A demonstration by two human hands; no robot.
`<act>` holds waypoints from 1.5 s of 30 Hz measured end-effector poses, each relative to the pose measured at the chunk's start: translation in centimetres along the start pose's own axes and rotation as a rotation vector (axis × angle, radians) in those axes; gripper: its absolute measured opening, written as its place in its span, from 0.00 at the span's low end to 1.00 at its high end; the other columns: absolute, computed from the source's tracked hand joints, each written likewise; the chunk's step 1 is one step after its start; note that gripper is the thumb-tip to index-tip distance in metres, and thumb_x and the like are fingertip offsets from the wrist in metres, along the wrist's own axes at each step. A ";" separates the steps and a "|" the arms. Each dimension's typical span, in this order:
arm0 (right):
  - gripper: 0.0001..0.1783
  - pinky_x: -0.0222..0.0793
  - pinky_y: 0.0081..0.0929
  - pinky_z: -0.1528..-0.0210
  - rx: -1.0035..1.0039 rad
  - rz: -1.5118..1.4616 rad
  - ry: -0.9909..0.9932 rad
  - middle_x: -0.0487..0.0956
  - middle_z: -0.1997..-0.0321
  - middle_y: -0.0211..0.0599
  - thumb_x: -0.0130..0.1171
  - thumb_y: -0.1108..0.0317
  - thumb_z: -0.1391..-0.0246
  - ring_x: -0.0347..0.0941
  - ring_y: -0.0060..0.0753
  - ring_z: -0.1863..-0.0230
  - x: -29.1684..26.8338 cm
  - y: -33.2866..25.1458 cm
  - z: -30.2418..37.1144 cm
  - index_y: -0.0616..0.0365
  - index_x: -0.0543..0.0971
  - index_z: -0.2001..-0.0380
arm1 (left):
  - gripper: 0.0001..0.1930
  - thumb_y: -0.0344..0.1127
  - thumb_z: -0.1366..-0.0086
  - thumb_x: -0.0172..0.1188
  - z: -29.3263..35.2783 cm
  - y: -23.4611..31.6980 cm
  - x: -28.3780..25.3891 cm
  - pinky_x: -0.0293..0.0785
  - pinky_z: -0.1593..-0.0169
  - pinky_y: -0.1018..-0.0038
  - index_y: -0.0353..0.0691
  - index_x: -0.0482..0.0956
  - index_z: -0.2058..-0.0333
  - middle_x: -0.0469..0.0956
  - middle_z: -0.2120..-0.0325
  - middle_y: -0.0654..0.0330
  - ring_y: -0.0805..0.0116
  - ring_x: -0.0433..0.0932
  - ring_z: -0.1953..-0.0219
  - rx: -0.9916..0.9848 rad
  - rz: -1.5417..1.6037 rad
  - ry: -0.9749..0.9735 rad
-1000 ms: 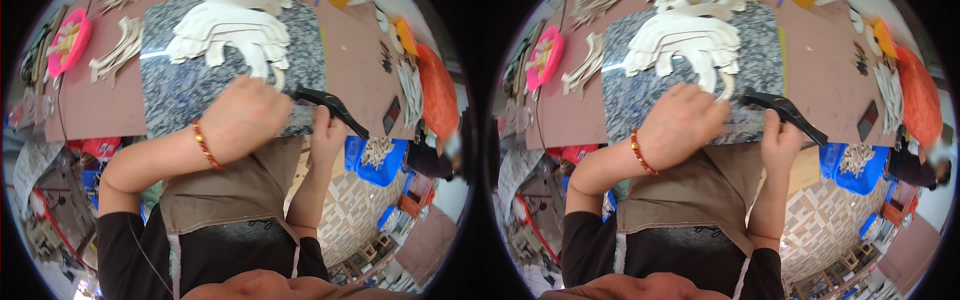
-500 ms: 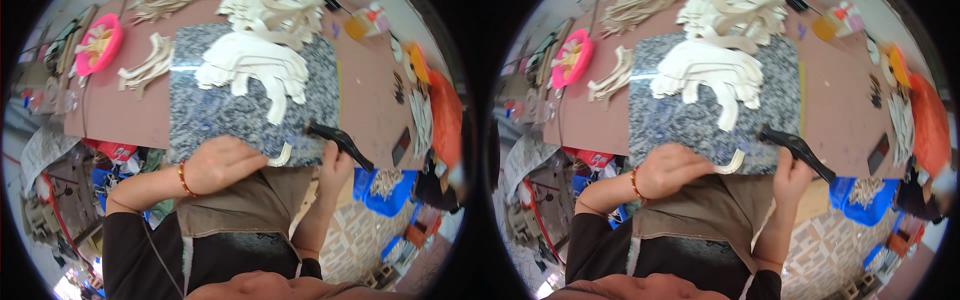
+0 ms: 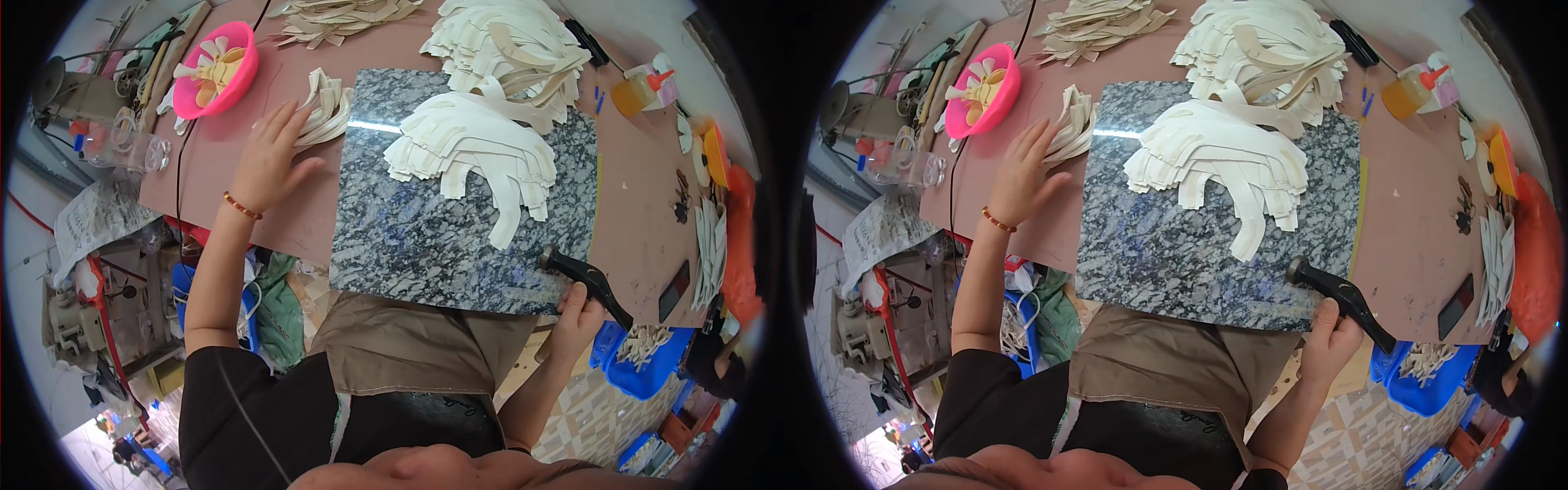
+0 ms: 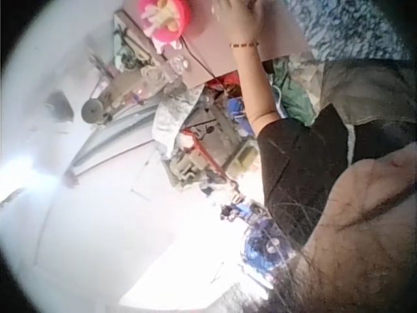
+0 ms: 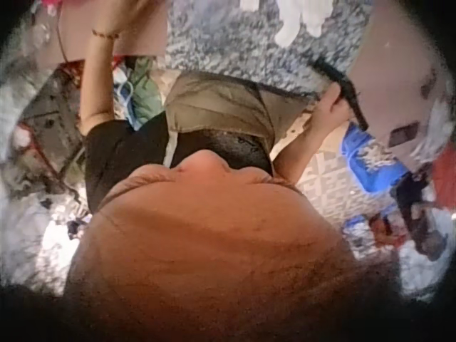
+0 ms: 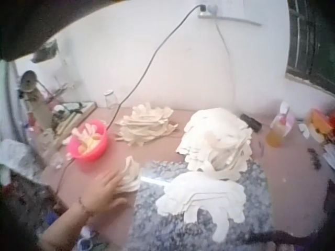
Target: Hammering and flattening leather shoe components on a stone slab to prepare them for assembly.
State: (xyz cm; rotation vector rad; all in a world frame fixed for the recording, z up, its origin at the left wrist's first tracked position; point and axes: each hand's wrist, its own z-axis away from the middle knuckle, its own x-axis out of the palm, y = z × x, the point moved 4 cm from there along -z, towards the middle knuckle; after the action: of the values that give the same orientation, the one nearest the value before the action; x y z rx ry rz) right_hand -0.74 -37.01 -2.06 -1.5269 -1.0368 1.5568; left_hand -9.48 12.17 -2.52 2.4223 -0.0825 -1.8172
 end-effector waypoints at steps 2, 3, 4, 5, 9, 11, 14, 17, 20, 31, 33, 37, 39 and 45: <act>0.14 0.57 0.17 0.72 -0.009 -0.015 0.003 0.72 0.71 0.24 0.55 0.62 0.24 0.62 0.13 0.73 0.0 -0.1 -0.1 0.62 0.77 0.60 | 0.40 0.33 0.38 0.68 -0.3 -0.1 2.2 0.64 0.29 0.49 0.37 0.64 0.29 0.70 0.33 0.41 0.40 0.68 0.30 -0.045 -0.087 -0.018; 0.14 0.57 0.17 0.72 -0.013 -0.036 0.012 0.72 0.71 0.24 0.54 0.62 0.24 0.62 0.13 0.73 0.0 0.0 -0.1 0.62 0.77 0.60 | 0.40 0.29 0.38 0.65 -0.3 -0.4 3.1 0.62 0.28 0.48 0.35 0.62 0.28 0.69 0.32 0.40 0.40 0.68 0.30 -0.081 -0.178 -0.040; 0.14 0.57 0.17 0.72 -0.023 -0.037 0.016 0.72 0.71 0.24 0.54 0.62 0.24 0.62 0.13 0.73 -0.2 0.3 -0.1 0.62 0.77 0.60 | 0.40 0.29 0.38 0.65 -0.4 -0.6 3.7 0.62 0.28 0.48 0.35 0.62 0.28 0.69 0.32 0.40 0.40 0.68 0.30 -0.081 -0.179 -0.030; 0.13 0.57 0.17 0.72 -0.023 -0.020 0.002 0.72 0.71 0.24 0.54 0.62 0.24 0.62 0.13 0.74 -0.3 0.6 0.0 0.62 0.77 0.59 | 0.40 0.25 0.39 0.62 -0.5 -1.0 4.3 0.63 0.29 0.49 0.34 0.60 0.28 0.69 0.33 0.39 0.40 0.69 0.31 -0.084 -0.180 -0.072; 0.13 0.57 0.16 0.73 -0.005 -0.026 0.005 0.72 0.71 0.24 0.55 0.62 0.24 0.63 0.13 0.74 -0.3 0.7 0.4 0.62 0.77 0.59 | 0.41 0.19 0.41 0.59 -2.1 -1.3 3.8 0.71 0.36 0.55 0.32 0.58 0.28 0.76 0.41 0.40 0.43 0.76 0.39 -0.102 -0.141 -0.191; 0.13 0.57 0.16 0.73 -0.003 -0.030 0.010 0.72 0.71 0.24 0.55 0.62 0.24 0.63 0.13 0.74 -0.3 0.6 0.6 0.62 0.77 0.59 | 0.39 0.18 0.42 0.58 -3.3 -0.7 2.9 0.73 0.39 0.56 0.32 0.60 0.30 0.78 0.46 0.42 0.45 0.78 0.44 -0.130 -0.180 -0.241; 0.13 0.57 0.17 0.72 -0.005 -0.038 0.018 0.71 0.71 0.24 0.56 0.62 0.24 0.63 0.13 0.74 -0.2 0.9 0.7 0.61 0.77 0.60 | 0.35 0.17 0.43 0.58 -4.2 -0.9 3.3 0.76 0.45 0.56 0.34 0.65 0.34 0.80 0.54 0.47 0.46 0.80 0.50 -0.129 -0.229 -0.234; 0.12 0.58 0.17 0.72 -0.010 -0.031 0.008 0.71 0.72 0.24 0.56 0.62 0.25 0.63 0.14 0.74 -0.3 1.2 0.6 0.61 0.77 0.61 | 0.30 0.18 0.43 0.59 -4.9 -2.3 3.7 0.76 0.48 0.54 0.35 0.68 0.39 0.80 0.57 0.47 0.46 0.81 0.52 -0.099 -0.203 -0.135; 0.12 0.58 0.17 0.72 -0.002 -0.022 -0.008 0.71 0.72 0.24 0.56 0.63 0.25 0.63 0.14 0.73 -0.1 1.1 0.5 0.61 0.77 0.61 | 0.28 0.19 0.43 0.59 -5.1 -2.8 2.8 0.77 0.49 0.54 0.37 0.70 0.42 0.80 0.58 0.46 0.45 0.81 0.52 -0.087 -0.109 -0.119; 0.11 0.57 0.17 0.73 -0.024 0.000 -0.001 0.71 0.73 0.23 0.57 0.64 0.26 0.62 0.13 0.75 -0.1 1.4 0.4 0.61 0.76 0.62 | 0.16 0.27 0.31 0.52 -6.3 -1.6 4.5 0.79 0.51 0.53 0.37 0.69 0.45 0.83 0.59 0.47 0.50 0.84 0.55 -0.167 -0.391 -0.324; 0.14 0.58 0.21 0.76 -0.063 -0.042 0.026 0.73 0.79 0.25 0.60 0.64 0.29 0.65 0.15 0.78 0.1 1.7 0.2 0.67 0.80 0.60 | 0.19 0.25 0.33 0.54 -6.1 -2.9 4.5 0.79 0.49 0.53 0.35 0.69 0.43 0.82 0.57 0.44 0.46 0.83 0.54 -0.171 -0.335 -0.229; 0.14 0.57 0.22 0.76 -0.065 0.008 0.014 0.71 0.81 0.25 0.61 0.63 0.29 0.64 0.15 0.79 0.0 2.0 0.3 0.67 0.81 0.61 | 0.28 0.23 0.38 0.58 -5.8 -3.4 3.6 0.77 0.47 0.52 0.35 0.67 0.38 0.80 0.55 0.42 0.42 0.81 0.51 -0.199 -0.136 -0.230; 0.15 0.56 0.23 0.77 -0.067 0.006 0.033 0.70 0.82 0.25 0.61 0.62 0.29 0.62 0.16 0.80 -0.2 2.2 0.4 0.67 0.81 0.61 | 0.24 0.21 0.40 0.57 -5.8 -2.9 3.2 0.78 0.48 0.52 0.33 0.69 0.43 0.81 0.55 0.40 0.39 0.81 0.50 -0.178 -0.075 -0.277; 0.16 0.56 0.24 0.77 -0.073 0.029 0.021 0.70 0.81 0.24 0.62 0.61 0.29 0.62 0.15 0.80 -0.2 2.3 0.3 0.67 0.81 0.60 | 0.26 0.19 0.40 0.58 -6.1 -3.0 3.3 0.80 0.48 0.52 0.34 0.68 0.42 0.80 0.53 0.41 0.40 0.82 0.50 -0.197 -0.150 -0.382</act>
State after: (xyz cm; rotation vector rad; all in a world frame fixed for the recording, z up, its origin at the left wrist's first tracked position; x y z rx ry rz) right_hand -0.96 -38.16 -4.10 -1.6111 -1.0746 1.5338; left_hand -2.81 15.18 -4.36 1.9740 0.2410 -2.2137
